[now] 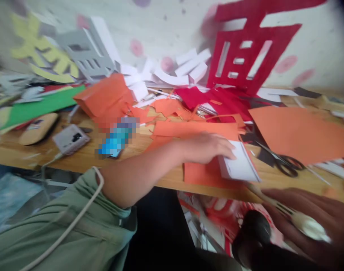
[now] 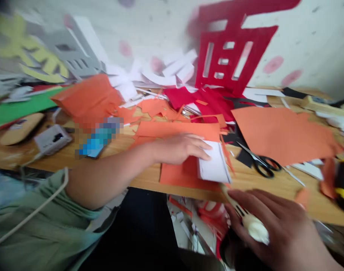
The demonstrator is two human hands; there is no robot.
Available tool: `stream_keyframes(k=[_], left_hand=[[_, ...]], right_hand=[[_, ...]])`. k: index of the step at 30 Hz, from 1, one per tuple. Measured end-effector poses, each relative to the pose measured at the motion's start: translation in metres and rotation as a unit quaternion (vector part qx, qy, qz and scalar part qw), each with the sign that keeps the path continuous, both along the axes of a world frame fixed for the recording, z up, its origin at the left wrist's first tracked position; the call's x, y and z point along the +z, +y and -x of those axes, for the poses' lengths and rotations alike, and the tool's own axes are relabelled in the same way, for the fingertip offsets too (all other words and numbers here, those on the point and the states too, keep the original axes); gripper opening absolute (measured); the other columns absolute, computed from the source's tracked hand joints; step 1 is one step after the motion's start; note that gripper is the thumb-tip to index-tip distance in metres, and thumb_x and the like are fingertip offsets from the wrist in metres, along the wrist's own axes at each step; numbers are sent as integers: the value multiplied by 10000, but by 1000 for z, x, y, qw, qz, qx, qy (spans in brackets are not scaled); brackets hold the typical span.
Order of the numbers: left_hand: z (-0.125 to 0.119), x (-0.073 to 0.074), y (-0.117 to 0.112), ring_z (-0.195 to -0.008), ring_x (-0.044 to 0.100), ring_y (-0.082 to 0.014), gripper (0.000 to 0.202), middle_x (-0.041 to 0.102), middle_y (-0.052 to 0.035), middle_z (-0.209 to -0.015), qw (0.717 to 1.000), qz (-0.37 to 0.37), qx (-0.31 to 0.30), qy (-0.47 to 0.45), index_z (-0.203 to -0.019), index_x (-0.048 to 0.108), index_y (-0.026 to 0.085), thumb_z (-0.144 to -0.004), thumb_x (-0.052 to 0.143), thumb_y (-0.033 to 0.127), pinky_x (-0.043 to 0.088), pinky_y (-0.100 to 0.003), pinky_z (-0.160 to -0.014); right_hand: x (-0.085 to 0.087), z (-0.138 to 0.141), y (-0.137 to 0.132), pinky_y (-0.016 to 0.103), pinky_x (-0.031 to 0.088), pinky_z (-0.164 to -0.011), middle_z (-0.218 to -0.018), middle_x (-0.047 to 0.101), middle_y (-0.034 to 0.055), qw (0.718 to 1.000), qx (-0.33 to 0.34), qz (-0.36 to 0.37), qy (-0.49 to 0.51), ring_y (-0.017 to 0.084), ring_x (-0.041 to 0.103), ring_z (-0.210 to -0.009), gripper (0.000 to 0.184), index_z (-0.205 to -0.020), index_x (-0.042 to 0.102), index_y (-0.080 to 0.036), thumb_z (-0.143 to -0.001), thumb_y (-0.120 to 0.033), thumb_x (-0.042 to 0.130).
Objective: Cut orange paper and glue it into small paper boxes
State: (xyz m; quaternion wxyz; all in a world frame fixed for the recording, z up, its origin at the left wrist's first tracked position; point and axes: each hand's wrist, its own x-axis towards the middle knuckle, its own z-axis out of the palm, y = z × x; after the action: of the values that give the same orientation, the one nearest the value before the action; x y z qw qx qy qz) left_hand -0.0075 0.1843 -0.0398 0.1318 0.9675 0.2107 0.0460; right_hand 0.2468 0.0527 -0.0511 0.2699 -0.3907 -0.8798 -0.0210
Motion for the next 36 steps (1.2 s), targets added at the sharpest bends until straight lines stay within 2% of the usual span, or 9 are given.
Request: stream_keyframes(k=[1,3,5,10,16,23,27,32,36], left_hand=[[0,-1,1,-1322,439,-213,576,516,-24,-1425,1000,-4,-3,-16,-1245,614,256,-820,359,-38,370,-424,-1079],[1,-4,3,-1294,465,-220,602,543,-23,-1398,999,-10,-9,-40,-1236,623,268,-796,367,-54,368,-422,-1080],[2,-6,4,-1297,463,-217,653,540,-2,-1402,999,-5,6,-38,-1229,624,303,-766,367,-80,366,-424,-1080],[3,-7,3,-1305,454,-216,676,546,35,-1393,999,-8,13,-43,-1219,622,347,-771,364,-89,372,-414,-1075],[3,-9,5,-1311,452,-181,692,549,61,-1391,999,-4,14,-46,-1210,627,344,-752,362,-102,364,-384,-1087],[2,-5,4,-1292,476,-168,736,556,43,-1386,999,8,18,-47,-1204,640,318,-688,369,-131,354,-365,-1100],[2,-3,4,-1304,460,-171,727,541,43,-1401,999,20,24,-34,-1221,629,332,-711,368,-116,351,-356,-1086],[-1,1,-1,-1320,419,-215,611,579,42,-1358,999,-7,31,-33,-1163,655,333,-759,390,-40,242,-474,-1111],[-2,4,-4,-1355,354,-261,502,605,44,-1315,998,11,41,-50,-1100,679,322,-812,403,18,135,-549,-1127]], right_hand=[[8,5,-1,339,546,-536,-815,720,58,1000,-5,-2,-8,236,693,-647,208,-1077,603,-240,-880,-192,554],[19,15,-2,300,512,-477,-749,706,59,999,41,-5,-36,193,657,-571,183,-1061,570,-192,-880,-215,581],[25,24,0,300,506,-485,-744,700,74,998,48,3,-48,193,655,-591,170,-1056,557,-161,-898,-224,553],[23,42,-1,303,483,-515,-738,683,64,998,56,17,-38,191,640,-621,219,-1096,535,-134,-880,-139,564],[21,49,0,301,460,-508,-712,659,57,993,99,50,-27,182,598,-603,220,-1124,512,-120,-912,-174,497],[24,23,-4,279,452,-505,-716,671,39,997,53,27,-40,161,604,-594,220,-1083,540,-151,-865,-154,574],[26,14,-3,270,463,-487,-717,678,46,999,18,29,-31,158,613,-577,189,-1048,565,-158,-861,-152,590],[28,9,-6,267,501,-492,-740,703,39,998,-22,50,25,158,650,-570,104,-980,597,-202,-878,-189,588],[44,6,-4,270,482,-431,-659,690,11,973,-94,133,166,154,630,-493,98,-940,650,-239,-904,-291,575]])
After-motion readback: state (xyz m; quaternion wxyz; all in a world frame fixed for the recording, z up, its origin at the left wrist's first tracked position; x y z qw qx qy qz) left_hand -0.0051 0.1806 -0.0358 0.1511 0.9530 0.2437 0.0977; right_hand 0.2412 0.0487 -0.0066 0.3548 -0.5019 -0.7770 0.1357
